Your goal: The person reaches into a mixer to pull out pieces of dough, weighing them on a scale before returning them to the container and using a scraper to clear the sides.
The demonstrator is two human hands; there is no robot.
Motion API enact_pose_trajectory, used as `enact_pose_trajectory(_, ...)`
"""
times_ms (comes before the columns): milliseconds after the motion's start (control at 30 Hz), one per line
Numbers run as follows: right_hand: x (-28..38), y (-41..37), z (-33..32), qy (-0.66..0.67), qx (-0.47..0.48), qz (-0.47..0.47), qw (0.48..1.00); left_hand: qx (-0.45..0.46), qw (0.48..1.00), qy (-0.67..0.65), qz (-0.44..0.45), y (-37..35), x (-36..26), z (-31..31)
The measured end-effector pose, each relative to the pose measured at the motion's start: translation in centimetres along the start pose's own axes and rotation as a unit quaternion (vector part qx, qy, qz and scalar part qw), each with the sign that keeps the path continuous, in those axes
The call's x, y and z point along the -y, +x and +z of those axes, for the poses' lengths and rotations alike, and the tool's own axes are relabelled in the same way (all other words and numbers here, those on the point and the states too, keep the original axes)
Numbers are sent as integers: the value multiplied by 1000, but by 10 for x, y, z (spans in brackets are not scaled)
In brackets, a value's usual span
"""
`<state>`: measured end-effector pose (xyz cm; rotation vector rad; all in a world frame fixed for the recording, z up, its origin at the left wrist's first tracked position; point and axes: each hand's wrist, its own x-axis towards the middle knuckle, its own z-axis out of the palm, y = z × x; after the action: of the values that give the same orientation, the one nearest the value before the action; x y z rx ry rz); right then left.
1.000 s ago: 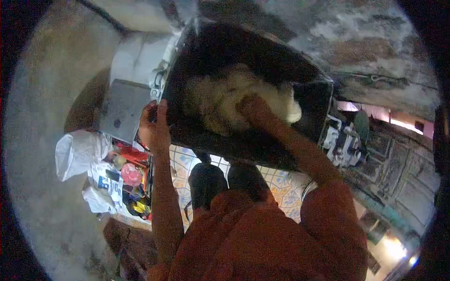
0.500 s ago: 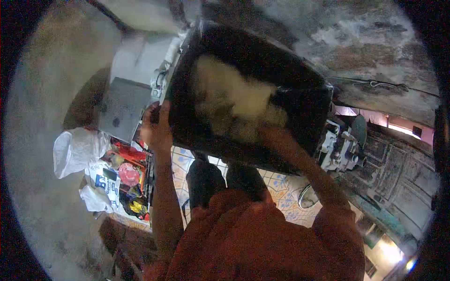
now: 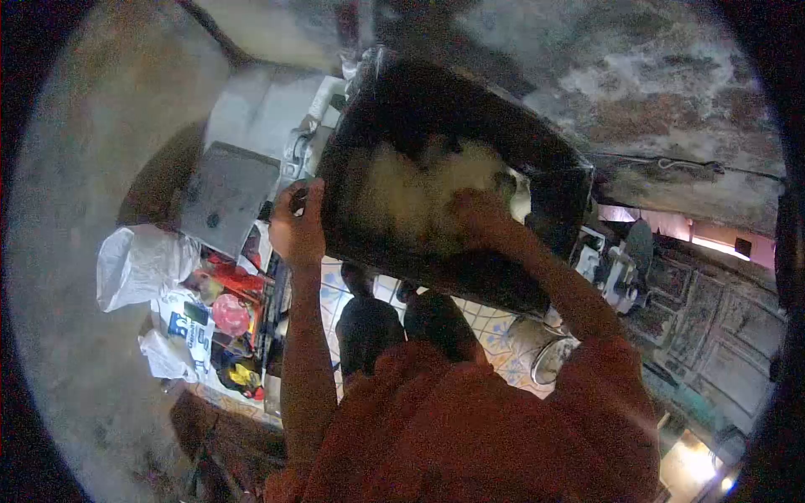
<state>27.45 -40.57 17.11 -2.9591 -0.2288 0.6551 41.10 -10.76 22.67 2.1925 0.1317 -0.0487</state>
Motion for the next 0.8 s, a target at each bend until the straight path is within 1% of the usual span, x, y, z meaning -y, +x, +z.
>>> enact_pose_trajectory(33, -11, -19, -29, -15, -47, -14, 999, -14, 1000, -7, 15, -1, 3, 2)
enact_pose_trajectory(100, -6, -51, -91, 52, -125, 1, 991, -36, 998, -15, 47, -3, 10, 6)
enact_pose_trajectory(167, 4, -73, -125, 173, -90, 108, 975, -15, 999, -46, 19, -2, 12, 6)
enact_pose_trajectory(200, -1, -84, -132, 193, -82, 136, 968, -5, 998, -63, 5, -2, 10, 7)
enact_pose_trajectory(233, -5, -93, -135, 213, -75, 164, 960, -7, 999, -45, 10, -2, 7, 5)
enact_pose_trajectory(300, -13, -98, -107, 154, -2, 204, 967, -15, 1000, -8, 22, -2, -1, 0)
enact_pose_trajectory(367, -6, -93, -85, 106, 56, 193, 974, -22, 999, -20, 17, -1, 2, 1)
enact_pose_trajectory(400, 14, -86, -80, 89, 77, 166, 979, -25, 999, -25, 15, -1, 4, 2)
enact_pose_trajectory(467, 30, -69, -32, -56, 14, 67, 996, -27, 998, -49, 14, -1, 3, 2)
enact_pose_trajectory(533, 47, -37, 1, -123, -42, -1, 991, -17, 998, -62, 0, -2, -1, 2)
enact_pose_trajectory(600, 44, -1, -14, -68, 6, 12, 998, -1, 998, -63, -26, -3, -6, 1)
enact_pose_trajectory(700, 3, 32, -34, -67, 64, 49, 994, 12, 999, -34, -20, 4, 17, 4)
enact_pose_trajectory(733, -13, 41, -45, -72, 78, 63, 992, 9, 997, -70, -12, 5, 12, 6)
enact_pose_trajectory(800, -30, 39, -60, -97, 15, 69, 993, -8, 990, -138, -17, -2, 8, 6)
